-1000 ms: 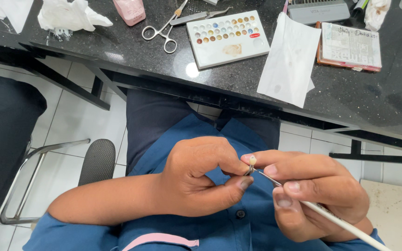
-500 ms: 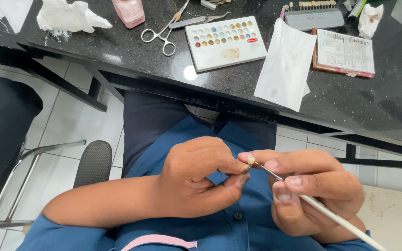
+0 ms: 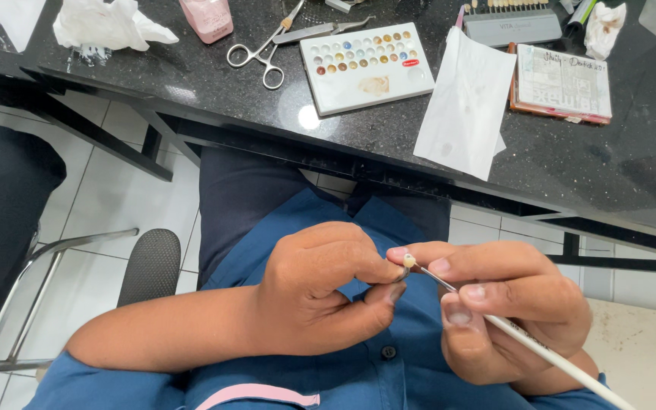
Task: The person holds a small tooth-shaped object with tweezers and applies material with a fine brush, repeatedly dipping the brush into a palette and smoothing the surface. The person rotates the object to access different sides and continues applying and blending material until the end of the clip.
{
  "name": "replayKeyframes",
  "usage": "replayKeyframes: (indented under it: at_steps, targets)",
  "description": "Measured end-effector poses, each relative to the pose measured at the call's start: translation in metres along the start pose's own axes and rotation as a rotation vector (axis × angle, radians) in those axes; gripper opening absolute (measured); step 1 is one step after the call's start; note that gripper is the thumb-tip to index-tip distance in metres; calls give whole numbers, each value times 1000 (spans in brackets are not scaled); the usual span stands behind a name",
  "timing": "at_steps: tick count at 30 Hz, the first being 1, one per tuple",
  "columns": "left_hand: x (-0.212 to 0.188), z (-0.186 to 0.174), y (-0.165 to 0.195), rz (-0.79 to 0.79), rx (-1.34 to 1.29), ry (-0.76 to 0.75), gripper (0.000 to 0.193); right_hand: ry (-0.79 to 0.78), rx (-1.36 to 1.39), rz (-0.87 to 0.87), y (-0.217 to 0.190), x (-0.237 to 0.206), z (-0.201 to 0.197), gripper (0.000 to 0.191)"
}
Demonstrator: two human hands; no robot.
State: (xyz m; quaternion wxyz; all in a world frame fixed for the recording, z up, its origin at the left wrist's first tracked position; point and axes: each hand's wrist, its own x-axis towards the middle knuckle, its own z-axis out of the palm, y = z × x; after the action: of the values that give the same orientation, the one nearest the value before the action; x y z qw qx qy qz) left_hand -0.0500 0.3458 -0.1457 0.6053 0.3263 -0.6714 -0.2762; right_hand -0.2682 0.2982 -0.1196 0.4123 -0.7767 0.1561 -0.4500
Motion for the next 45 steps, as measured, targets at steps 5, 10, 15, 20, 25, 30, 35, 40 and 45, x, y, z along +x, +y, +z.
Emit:
replayKeyframes:
  at_steps: [5,10,15,20,25,30,35,40,45]
  targets:
    - [-1,1,-2,1,-2,-5,19,50,16,-47,4,-1,3,20]
    - [-2,0,-3,4,7,-11,20,18,-54,-23,3,0,2,21]
    - [-1,0,-4,3,0,-9,20,-16,-55,-50,4,2,1,21]
    - [0,0,-3,1,12,-1,19,49,-20,-22,5,1,4,20]
    - [0,-1,-3,0,-10,-12,18,47,-25,-58,6,2,5,20]
    - [0,-1,-3,-1,9,-6,18,53,-44,-33,6,2,6,20]
    - [0,2,-4,-7,-10,5,18,52,-33,-63,7,0,5,22]
    - [0,1,-4,-7,14,7,18,28,-83,-58,8,1,4,21]
    - [0,2,-4,-4,12,13,19,14,-59,-60,8,2,4,22]
